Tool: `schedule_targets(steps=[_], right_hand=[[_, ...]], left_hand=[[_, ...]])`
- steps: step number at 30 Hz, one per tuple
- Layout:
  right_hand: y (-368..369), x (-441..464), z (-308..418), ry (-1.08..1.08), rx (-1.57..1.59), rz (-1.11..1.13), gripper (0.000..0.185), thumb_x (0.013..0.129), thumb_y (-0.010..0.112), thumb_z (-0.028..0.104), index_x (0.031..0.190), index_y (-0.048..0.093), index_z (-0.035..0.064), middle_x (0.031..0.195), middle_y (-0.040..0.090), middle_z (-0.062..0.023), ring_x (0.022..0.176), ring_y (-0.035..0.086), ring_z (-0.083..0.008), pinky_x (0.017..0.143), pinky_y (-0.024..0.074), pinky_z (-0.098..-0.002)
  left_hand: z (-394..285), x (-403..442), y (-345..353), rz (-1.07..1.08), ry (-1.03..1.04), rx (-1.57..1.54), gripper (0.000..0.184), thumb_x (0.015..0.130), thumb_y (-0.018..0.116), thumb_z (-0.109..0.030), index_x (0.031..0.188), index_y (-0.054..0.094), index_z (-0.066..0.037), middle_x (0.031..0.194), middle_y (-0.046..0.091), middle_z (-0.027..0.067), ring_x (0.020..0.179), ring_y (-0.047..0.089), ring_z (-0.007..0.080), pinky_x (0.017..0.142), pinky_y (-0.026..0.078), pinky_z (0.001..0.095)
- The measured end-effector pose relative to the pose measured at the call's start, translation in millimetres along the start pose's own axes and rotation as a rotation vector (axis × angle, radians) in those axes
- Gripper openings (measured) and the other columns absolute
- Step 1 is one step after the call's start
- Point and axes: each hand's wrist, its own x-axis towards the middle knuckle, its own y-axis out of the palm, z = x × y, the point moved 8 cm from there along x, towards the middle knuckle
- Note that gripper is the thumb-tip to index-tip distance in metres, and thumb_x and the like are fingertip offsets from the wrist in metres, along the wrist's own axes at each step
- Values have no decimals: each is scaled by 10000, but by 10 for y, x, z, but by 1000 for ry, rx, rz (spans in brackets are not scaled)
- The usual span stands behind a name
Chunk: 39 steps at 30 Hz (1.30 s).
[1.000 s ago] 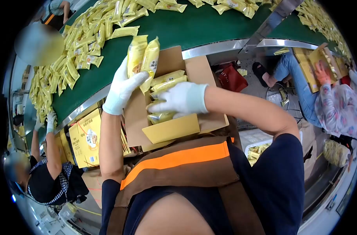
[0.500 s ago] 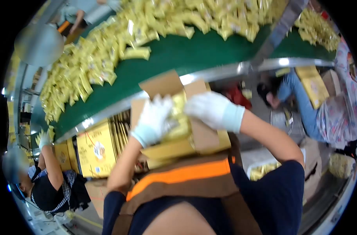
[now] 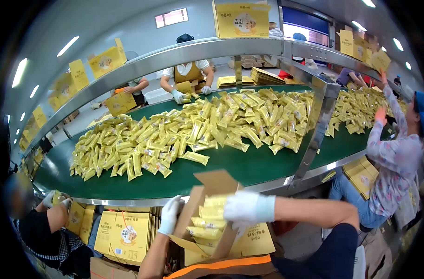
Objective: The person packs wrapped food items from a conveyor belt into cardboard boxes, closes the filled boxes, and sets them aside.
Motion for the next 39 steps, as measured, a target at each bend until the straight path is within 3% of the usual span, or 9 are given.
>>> schedule_targets(steps=[3,6,19,25,29,30,34,36,39], right_hand=[[-1156,18,-156,98,-149,-125,330,743,759,384,910,613,139,854,568,-86,840,571,-307,719,478,-412],[-2387,207,-563,181,-296,-454,314,723,801,287,907,627,102,882,580,-100,793,563,-340,713,476,-429],[-4548,1998,-3142,717,-672,-929,348,868,647,304,1082,647,30,1030,678,-232,1002,639,-392,889,497,-451],[-4097,2218,-3864,619,-1141,-989,552,868,631,292,1350,518,47,1291,567,-282,1184,570,-364,1051,424,-414],[-3484,1943,-3522,637,-535,-765,716,860,643,288,1485,357,88,1552,296,-236,1404,339,-389,1123,350,-376],[-3157,1764,-3164,355,-848,-1002,439,877,673,246,1274,582,82,1074,672,-131,887,659,-266,800,539,-355],[-1277,1091,-1542,577,-252,-80,359,836,643,227,1185,644,143,1075,672,-108,942,666,-303,835,541,-409],[-102,353,-1038,320,232,-112,363,892,642,326,1190,664,120,1086,698,-117,979,669,-317,868,542,-407],[1311,-895,-677,918,674,-228,411,917,615,371,1178,652,56,1164,666,-179,1043,642,-362,909,514,-409]], left_hand=[[794,-273,249,396,321,787,371,930,559,-261,1251,618,-85,1218,660,127,1081,637,299,932,510,417],[669,-644,715,346,-73,959,580,892,547,-521,1361,541,-179,1420,508,138,1312,454,354,1059,347,554],[772,-826,739,232,-49,839,609,840,597,-486,1323,547,-118,1426,475,135,1371,357,382,1099,251,619],[741,-817,699,221,-60,800,582,853,610,-430,1316,548,-82,1424,481,158,1343,400,388,1069,316,569],[664,-740,545,90,-22,707,583,799,667,-429,1229,577,-46,1416,460,203,1319,397,444,1044,348,534],[662,-752,533,92,-36,705,596,798,670,-422,1241,575,-35,1429,450,210,1322,393,450,1042,358,531],[738,-762,475,38,-163,728,708,788,677,-438,1328,499,-17,1466,412,224,1326,398,430,1033,404,496],[905,-826,422,-43,-245,674,733,784,679,-424,1341,456,-3,1453,420,235,1317,419,427,1007,431,501],[858,-944,286,-4,-455,472,786,811,676,-429,1397,420,26,1413,460,260,1231,505,419,1010,439,448]])
